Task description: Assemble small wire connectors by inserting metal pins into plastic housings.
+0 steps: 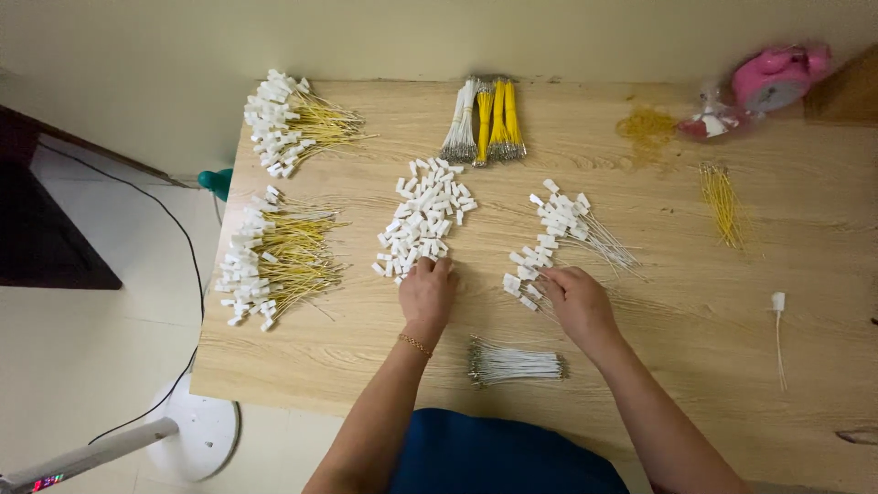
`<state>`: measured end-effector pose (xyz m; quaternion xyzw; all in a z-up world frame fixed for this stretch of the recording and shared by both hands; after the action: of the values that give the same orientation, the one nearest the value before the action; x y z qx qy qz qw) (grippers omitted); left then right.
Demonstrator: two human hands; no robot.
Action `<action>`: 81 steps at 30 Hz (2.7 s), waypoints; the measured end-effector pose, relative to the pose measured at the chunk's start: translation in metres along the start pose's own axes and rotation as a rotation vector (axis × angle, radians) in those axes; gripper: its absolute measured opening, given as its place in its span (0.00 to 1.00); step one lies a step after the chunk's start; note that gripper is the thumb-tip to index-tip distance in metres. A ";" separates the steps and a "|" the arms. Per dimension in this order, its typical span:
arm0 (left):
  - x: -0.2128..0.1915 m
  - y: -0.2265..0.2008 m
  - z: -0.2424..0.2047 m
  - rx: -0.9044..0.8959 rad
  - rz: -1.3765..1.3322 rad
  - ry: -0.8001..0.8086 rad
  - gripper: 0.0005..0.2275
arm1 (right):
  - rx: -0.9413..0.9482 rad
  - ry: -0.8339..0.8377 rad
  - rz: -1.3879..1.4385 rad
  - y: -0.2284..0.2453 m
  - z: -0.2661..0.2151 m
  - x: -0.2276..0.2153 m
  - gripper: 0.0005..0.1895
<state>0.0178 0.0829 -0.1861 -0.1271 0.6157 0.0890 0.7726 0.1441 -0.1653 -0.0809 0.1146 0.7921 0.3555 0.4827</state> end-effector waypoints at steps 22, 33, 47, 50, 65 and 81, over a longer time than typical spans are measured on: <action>-0.025 0.004 -0.010 -0.050 -0.053 0.094 0.08 | 0.093 0.105 0.618 0.052 -0.027 -0.017 0.06; -0.012 0.008 -0.004 0.018 0.006 0.196 0.08 | 0.208 0.173 0.670 0.061 -0.030 -0.013 0.11; -0.152 -0.064 0.023 -0.552 -2.025 0.009 0.11 | -0.057 0.053 0.305 0.112 -0.053 -0.071 0.07; -0.148 -0.066 0.017 -0.511 -2.119 -0.002 0.10 | -0.117 0.032 0.211 0.121 -0.058 -0.077 0.07; -0.170 -0.073 0.014 -0.529 -2.095 -0.002 0.07 | -0.079 0.092 0.224 0.119 -0.058 -0.068 0.07; -0.151 -0.084 0.008 -0.666 -2.132 0.099 0.06 | -0.053 0.069 0.178 0.102 -0.052 -0.050 0.08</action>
<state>0.0152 0.0084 -0.0303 -0.7940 0.1674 -0.4636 0.3558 0.1089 -0.1412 0.0364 0.1594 0.7852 0.4217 0.4245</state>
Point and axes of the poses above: each hand's wrist, its own z-axis towards the middle knuckle, its own x-axis out of the palm, y = z × x, the point moved 2 cm from there along z, towards the middle knuckle, and after that the axes turned 12 degrees about x, right-handed, at the moved point
